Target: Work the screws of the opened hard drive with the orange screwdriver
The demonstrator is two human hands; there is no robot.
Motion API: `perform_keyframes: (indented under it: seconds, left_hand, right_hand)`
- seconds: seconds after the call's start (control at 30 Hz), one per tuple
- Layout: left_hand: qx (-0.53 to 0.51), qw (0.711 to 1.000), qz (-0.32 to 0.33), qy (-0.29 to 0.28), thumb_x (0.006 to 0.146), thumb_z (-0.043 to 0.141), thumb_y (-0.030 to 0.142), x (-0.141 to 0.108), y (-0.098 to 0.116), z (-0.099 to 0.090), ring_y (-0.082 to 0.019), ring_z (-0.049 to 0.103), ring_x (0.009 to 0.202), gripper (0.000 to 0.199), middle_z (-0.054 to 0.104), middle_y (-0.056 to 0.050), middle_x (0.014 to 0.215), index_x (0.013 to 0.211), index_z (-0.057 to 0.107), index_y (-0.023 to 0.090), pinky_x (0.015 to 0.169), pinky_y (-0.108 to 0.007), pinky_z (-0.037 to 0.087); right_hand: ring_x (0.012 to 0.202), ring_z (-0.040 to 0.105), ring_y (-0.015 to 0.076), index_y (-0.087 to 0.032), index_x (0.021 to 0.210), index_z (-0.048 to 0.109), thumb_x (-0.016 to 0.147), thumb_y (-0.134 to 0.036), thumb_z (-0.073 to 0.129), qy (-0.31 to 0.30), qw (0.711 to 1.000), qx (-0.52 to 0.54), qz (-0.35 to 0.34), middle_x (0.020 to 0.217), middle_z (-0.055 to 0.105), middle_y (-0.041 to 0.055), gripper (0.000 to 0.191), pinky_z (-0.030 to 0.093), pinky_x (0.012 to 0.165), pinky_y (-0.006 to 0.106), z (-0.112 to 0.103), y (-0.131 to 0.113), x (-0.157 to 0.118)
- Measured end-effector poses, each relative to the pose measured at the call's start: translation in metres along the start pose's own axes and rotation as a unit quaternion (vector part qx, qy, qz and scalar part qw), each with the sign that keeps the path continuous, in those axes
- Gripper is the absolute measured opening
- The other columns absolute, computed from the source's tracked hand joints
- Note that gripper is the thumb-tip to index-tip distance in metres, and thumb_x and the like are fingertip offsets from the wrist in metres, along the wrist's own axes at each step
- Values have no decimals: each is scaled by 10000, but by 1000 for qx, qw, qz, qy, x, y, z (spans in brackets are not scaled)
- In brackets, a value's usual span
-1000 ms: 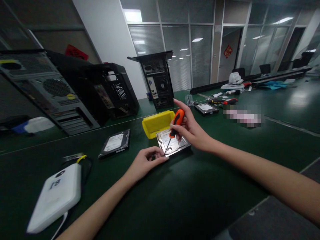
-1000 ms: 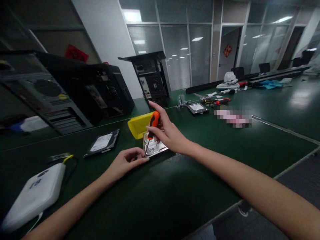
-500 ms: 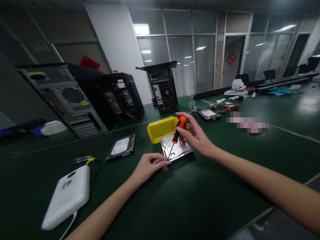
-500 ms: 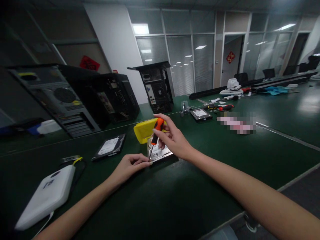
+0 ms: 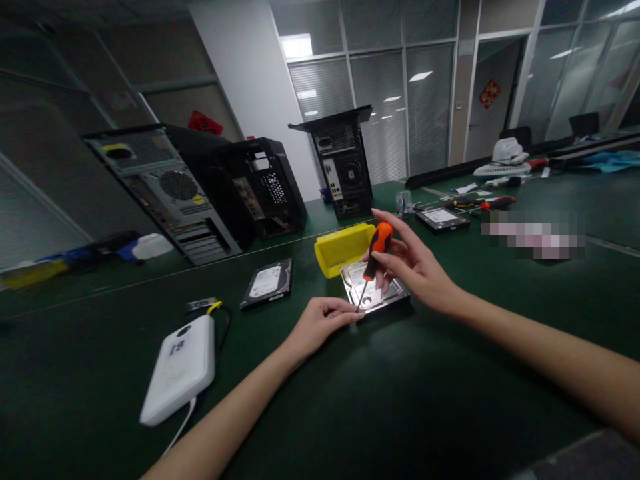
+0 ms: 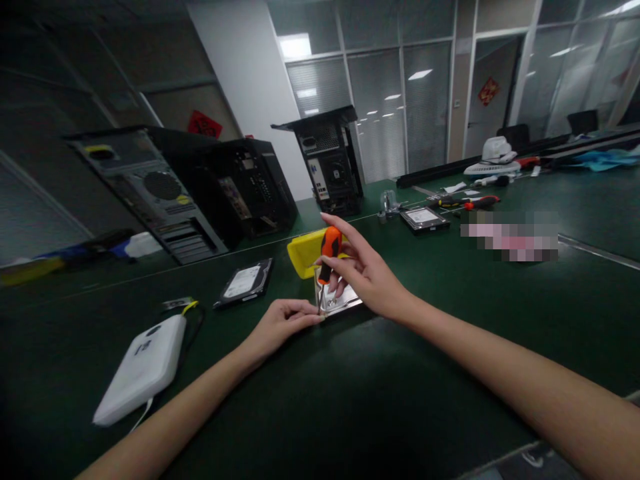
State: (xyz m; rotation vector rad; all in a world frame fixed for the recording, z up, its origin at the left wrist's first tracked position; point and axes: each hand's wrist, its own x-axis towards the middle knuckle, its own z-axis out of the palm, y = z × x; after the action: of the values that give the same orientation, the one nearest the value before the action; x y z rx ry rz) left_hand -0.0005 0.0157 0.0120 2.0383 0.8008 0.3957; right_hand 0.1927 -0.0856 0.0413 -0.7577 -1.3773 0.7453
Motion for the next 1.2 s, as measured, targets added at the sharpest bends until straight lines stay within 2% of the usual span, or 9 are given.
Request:
perform_keyframes:
  seconds: [0.3, 0.6, 0.83, 1.07, 1.2]
  left_hand:
    - [-11, 1000, -8, 0, 728, 698, 408, -1, -3, 2, -172, 591, 729, 289, 721, -63, 830, 833, 757, 145, 618, -240, 421]
    - [-37, 999, -26, 8, 716, 726, 408, -1, -3, 3, -136, 540, 650, 309, 681, -33, 732, 858, 748, 135, 601, -231, 384]
    - [-20, 999, -32, 7, 734, 711, 422, -1, -5, 2, -93, 394, 523, 323, 558, 20, 560, 876, 749, 134, 499, -210, 252]
    - [-22, 999, -29, 12, 695, 748, 423, 0, -3, 2, -91, 403, 555, 340, 572, 18, 602, 862, 752, 126, 530, -204, 288]
    - [6, 1000, -17, 19, 709, 724, 427, 0, -1, 3, -121, 465, 580, 357, 592, 5, 602, 899, 752, 126, 565, -227, 353]
  right_hand:
    - [620, 618, 129, -356, 1433, 235, 861, -339, 559, 4, 1000, -10, 12, 978, 573, 34, 658, 579, 578, 326, -2, 3, 1]
    - [627, 625, 122, -334, 1380, 276, 868, -318, 553, -2, 1000, -2, 10, 963, 557, 30, 582, 586, 585, 308, -1, 1, 0]
    - [636, 630, 128, -310, 1368, 283, 862, -286, 560, 11, 1000, 4, 11, 955, 550, 29, 577, 596, 582, 297, -3, 2, 0]
    - [636, 631, 101, -314, 1370, 310, 867, -249, 558, 11, 1000, 7, -14, 1007, 568, 35, 564, 593, 556, 251, -4, 5, 0]
    - [631, 621, 90, -318, 1366, 311, 868, -248, 558, 7, 1000, 2, -17, 1014, 570, 29, 561, 591, 565, 244, -4, 5, 0]
